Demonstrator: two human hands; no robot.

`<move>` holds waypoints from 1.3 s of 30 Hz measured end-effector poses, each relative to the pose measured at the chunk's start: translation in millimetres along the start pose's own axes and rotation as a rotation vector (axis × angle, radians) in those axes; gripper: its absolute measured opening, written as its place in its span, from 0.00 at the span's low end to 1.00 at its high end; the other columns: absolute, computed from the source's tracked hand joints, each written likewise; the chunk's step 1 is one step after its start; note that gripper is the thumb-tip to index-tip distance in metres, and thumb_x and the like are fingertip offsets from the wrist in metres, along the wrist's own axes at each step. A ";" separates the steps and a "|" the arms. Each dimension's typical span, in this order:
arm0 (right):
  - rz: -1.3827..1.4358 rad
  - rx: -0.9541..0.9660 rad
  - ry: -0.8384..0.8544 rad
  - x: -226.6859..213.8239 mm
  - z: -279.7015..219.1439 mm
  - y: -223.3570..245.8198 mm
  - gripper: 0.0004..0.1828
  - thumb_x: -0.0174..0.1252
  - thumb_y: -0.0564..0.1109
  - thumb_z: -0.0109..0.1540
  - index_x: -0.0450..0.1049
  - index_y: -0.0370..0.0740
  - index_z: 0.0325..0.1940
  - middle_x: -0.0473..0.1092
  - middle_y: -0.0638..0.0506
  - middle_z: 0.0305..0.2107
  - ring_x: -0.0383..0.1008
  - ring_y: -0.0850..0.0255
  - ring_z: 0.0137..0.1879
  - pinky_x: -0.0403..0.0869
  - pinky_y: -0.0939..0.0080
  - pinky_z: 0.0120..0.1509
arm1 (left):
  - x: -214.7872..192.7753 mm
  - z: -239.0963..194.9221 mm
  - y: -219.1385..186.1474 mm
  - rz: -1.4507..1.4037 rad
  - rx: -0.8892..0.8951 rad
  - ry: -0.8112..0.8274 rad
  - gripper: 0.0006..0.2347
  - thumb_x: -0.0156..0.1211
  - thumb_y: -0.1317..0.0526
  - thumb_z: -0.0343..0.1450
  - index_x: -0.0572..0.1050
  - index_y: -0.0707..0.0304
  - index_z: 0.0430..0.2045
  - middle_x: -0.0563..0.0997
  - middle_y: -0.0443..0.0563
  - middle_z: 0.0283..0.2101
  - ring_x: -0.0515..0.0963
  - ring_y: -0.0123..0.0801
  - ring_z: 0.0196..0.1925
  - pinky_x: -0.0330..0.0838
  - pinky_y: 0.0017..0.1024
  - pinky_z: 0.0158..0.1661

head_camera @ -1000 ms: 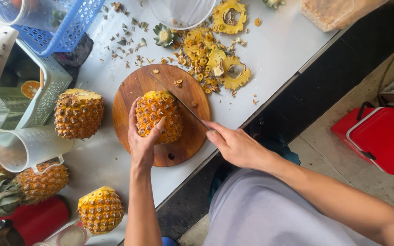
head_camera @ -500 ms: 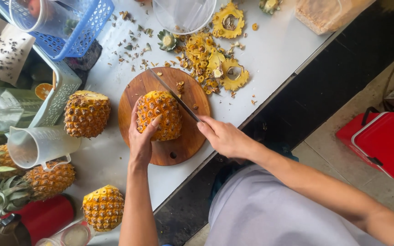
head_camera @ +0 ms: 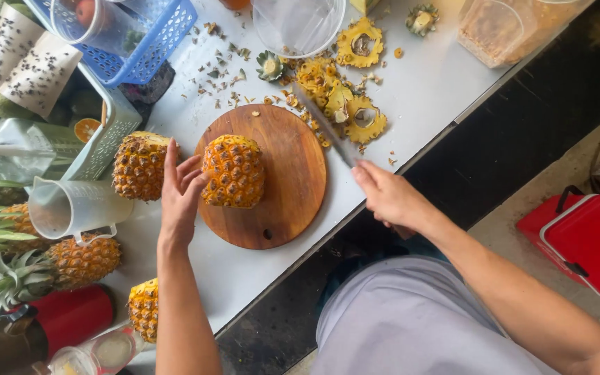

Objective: The recorder is peeling multiple pineapples at a food stall.

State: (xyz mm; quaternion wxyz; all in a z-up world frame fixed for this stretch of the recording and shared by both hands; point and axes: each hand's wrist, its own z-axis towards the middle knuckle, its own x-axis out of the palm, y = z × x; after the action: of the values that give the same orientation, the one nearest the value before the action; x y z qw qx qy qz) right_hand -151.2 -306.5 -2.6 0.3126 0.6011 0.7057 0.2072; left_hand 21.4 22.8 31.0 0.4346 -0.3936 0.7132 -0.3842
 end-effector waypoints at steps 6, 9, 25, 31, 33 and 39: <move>-0.170 -0.367 -0.131 9.1 -14.7 -9.2 0.29 0.42 0.64 0.69 0.65 0.51 0.71 0.74 0.47 0.21 0.79 0.56 0.30 0.76 0.49 0.41 | 25.8 5.6 -33.0 0.637 0.047 -0.057 0.48 0.79 0.43 0.63 0.54 0.68 0.72 0.64 0.71 0.67 0.64 0.53 0.69 0.61 0.45 0.64; -0.263 -0.252 -0.068 15.0 -42.7 28.8 0.29 0.40 0.63 0.67 0.63 0.59 0.72 0.72 0.40 0.16 0.79 0.45 0.27 0.76 0.45 0.40 | 43.3 2.2 -45.2 0.652 -0.024 -0.127 0.46 0.77 0.44 0.54 0.62 0.67 0.65 0.77 0.61 0.60 0.78 0.44 0.62 0.71 0.38 0.61; -0.367 -0.367 -0.163 25.3 -73.1 13.2 0.28 0.45 0.57 0.67 0.62 0.54 0.72 0.71 0.41 0.12 0.77 0.44 0.21 0.77 0.44 0.32 | 103.8 -24.0 -23.0 0.480 0.135 -0.109 0.42 0.79 0.50 0.55 0.64 0.71 0.61 0.75 0.62 0.58 0.76 0.45 0.61 0.69 0.38 0.60; -0.362 -0.463 -0.226 29.3 -37.2 39.5 0.26 0.46 0.56 0.70 0.64 0.51 0.72 0.71 0.41 0.15 0.75 0.41 0.23 0.74 0.41 0.32 | 108.1 -32.0 -23.0 0.480 0.236 -0.128 0.40 0.78 0.52 0.55 0.65 0.70 0.61 0.75 0.63 0.57 0.77 0.46 0.60 0.71 0.38 0.60; -0.302 -0.370 -0.115 22.9 -43.6 51.4 0.27 0.45 0.55 0.69 0.62 0.51 0.73 0.69 0.40 0.11 0.74 0.43 0.20 0.73 0.43 0.30 | 101.3 -27.4 -16.5 0.441 0.213 -0.123 0.40 0.78 0.51 0.56 0.65 0.69 0.61 0.76 0.61 0.58 0.77 0.44 0.61 0.71 0.39 0.60; -0.359 -0.272 -0.043 13.0 -82.2 32.4 0.32 0.46 0.55 0.67 0.60 0.54 0.76 0.67 0.42 0.07 0.74 0.47 0.16 0.75 0.48 0.28 | 98.0 -25.6 -18.0 0.413 0.183 -0.095 0.40 0.78 0.52 0.56 0.64 0.69 0.62 0.75 0.61 0.57 0.77 0.44 0.60 0.71 0.39 0.60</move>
State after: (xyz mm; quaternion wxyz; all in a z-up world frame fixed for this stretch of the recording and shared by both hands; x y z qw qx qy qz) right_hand -185.7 -280.7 75.6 0.4377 0.4227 0.7599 0.2286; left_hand -28.7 -66.7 24.2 0.5710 -0.2161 0.7195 -0.3312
